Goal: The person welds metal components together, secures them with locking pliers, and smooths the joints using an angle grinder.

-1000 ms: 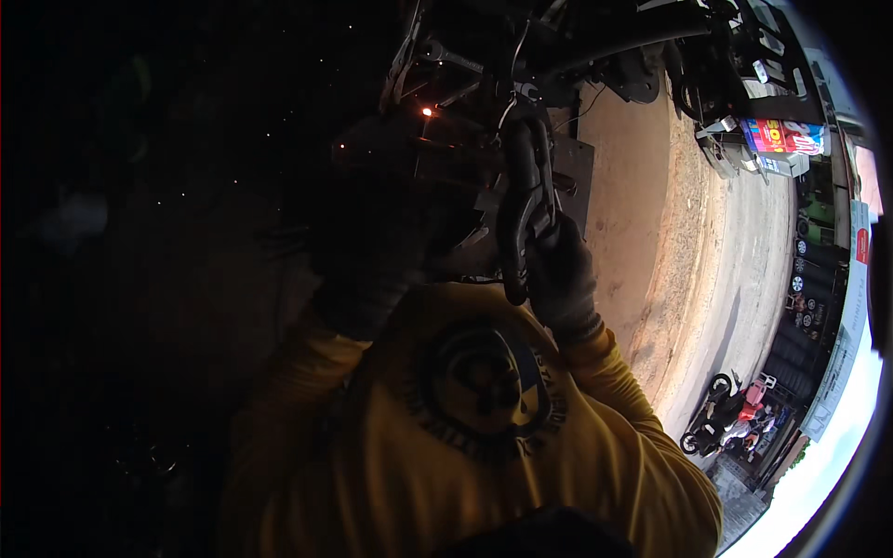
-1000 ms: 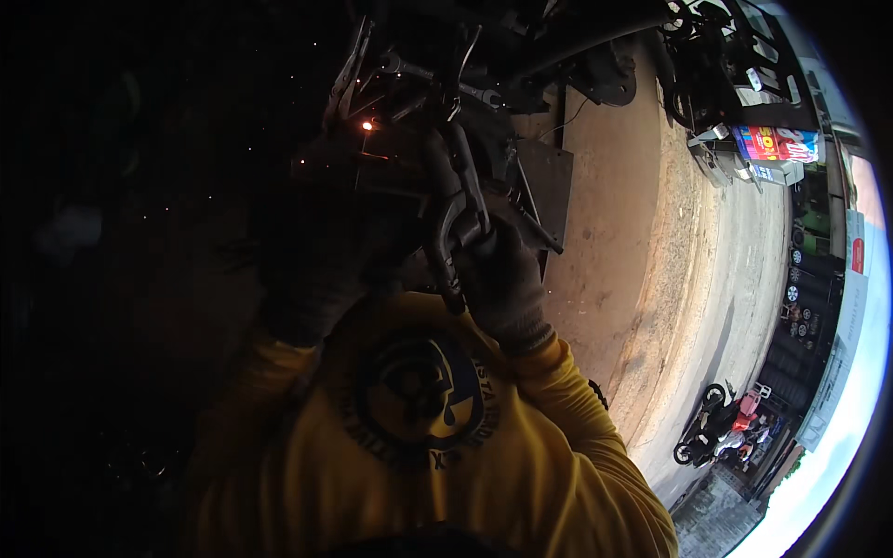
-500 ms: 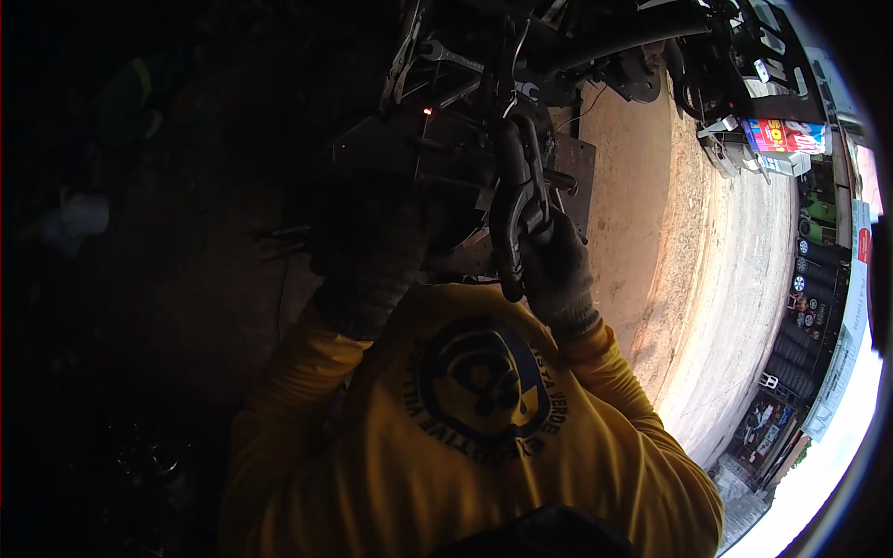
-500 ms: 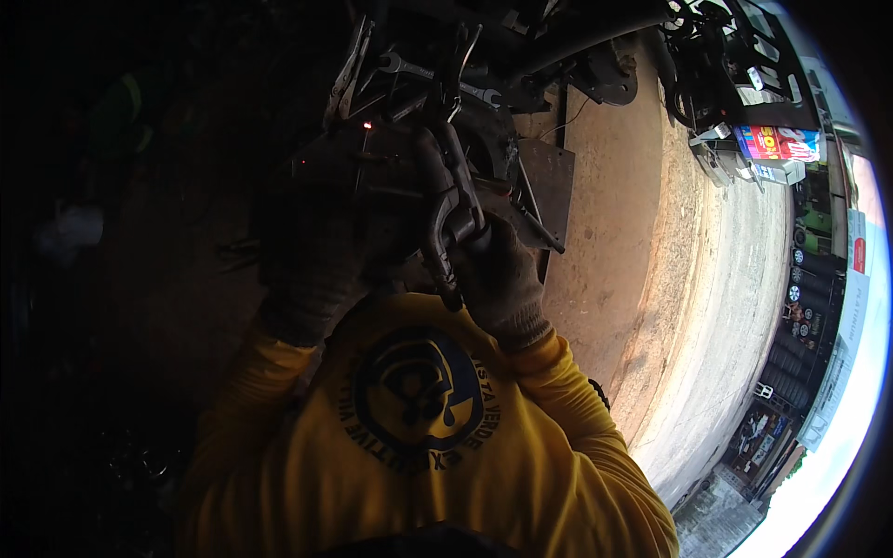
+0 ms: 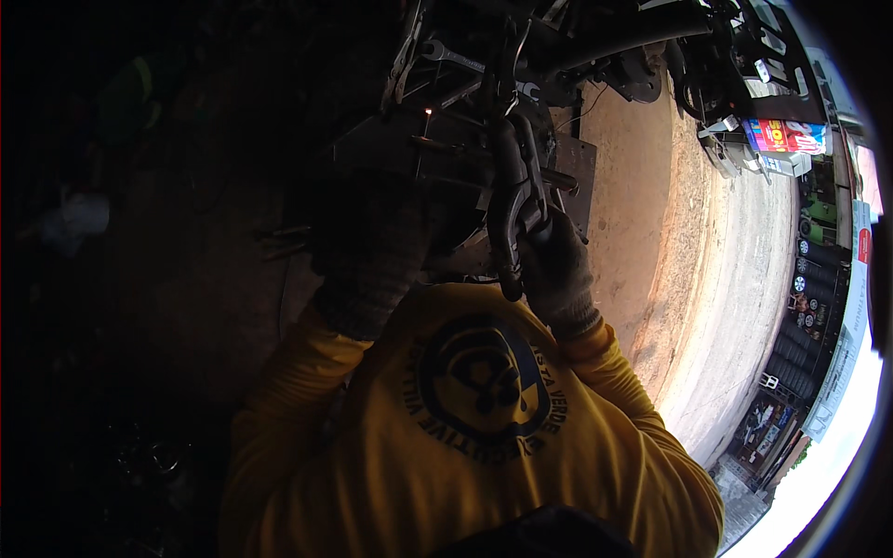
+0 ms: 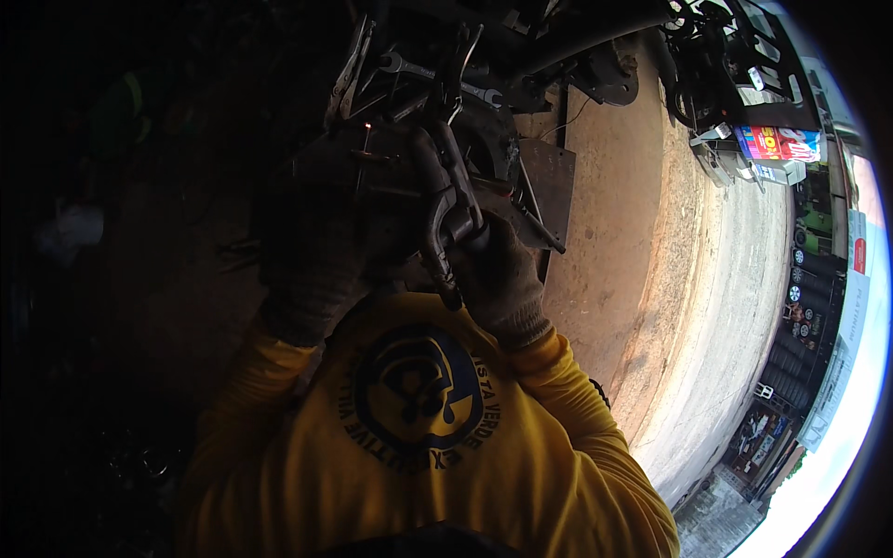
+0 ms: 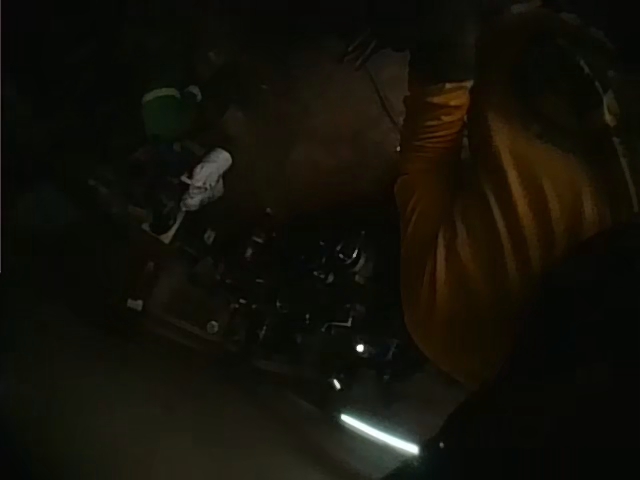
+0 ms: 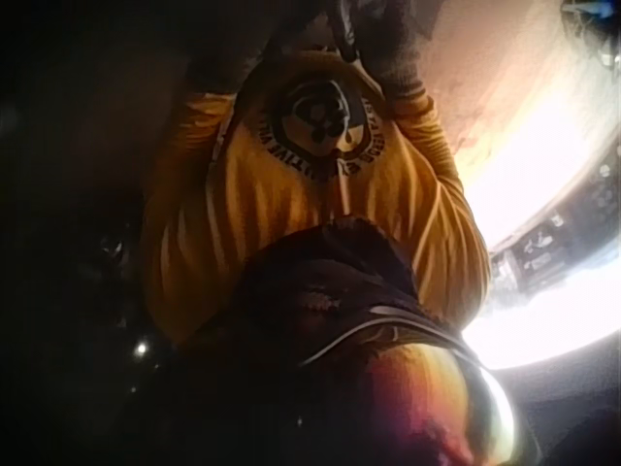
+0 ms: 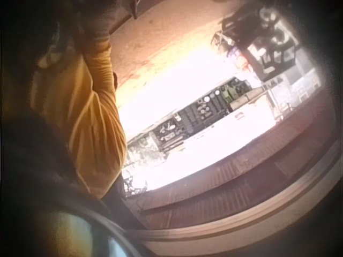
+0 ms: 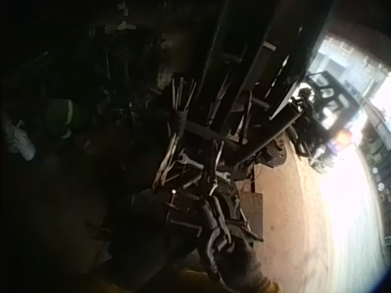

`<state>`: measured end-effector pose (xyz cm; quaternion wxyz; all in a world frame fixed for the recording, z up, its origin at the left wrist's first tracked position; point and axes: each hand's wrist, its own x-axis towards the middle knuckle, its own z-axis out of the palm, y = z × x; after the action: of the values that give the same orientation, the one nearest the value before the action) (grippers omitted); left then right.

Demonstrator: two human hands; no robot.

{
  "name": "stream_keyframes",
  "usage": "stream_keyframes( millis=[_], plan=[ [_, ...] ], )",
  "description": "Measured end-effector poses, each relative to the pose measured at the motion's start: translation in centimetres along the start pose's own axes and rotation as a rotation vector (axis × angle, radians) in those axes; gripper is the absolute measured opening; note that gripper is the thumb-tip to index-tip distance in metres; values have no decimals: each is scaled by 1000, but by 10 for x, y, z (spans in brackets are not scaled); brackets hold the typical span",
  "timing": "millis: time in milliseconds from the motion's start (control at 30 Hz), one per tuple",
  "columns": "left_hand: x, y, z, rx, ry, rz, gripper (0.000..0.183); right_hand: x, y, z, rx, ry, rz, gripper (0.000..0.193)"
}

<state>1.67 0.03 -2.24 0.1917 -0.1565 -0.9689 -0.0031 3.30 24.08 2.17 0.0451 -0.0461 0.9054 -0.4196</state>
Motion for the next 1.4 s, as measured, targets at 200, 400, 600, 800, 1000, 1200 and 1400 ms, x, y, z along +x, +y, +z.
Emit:
stream_keyframes(
  millis=[200,400,600,800,1000,1200,1400],
  plan=[
    [-7,0,16,-186,215,-19,32,4,0,6,-11,-11,152,46],
    [-5,-15,-8,158,61,273,40,2,-6,1,-15,17,71,45],
    [-9,-3,5,11,-23,60,61,-5,5,-1,134,35,37,48],
    [1,2,1,80,-30,-3,47,-4,2,-2,74,12,33,49],
    [8,3,1,-55,-103,-123,50,-2,3,-1,53,-1,33,48],
    [10,1,-9,1,41,-44,47,-1,-4,-1,17,5,69,49],
    [9,-1,-7,-69,72,-65,46,-2,-7,-2,-7,-2,59,50]
  ],
)
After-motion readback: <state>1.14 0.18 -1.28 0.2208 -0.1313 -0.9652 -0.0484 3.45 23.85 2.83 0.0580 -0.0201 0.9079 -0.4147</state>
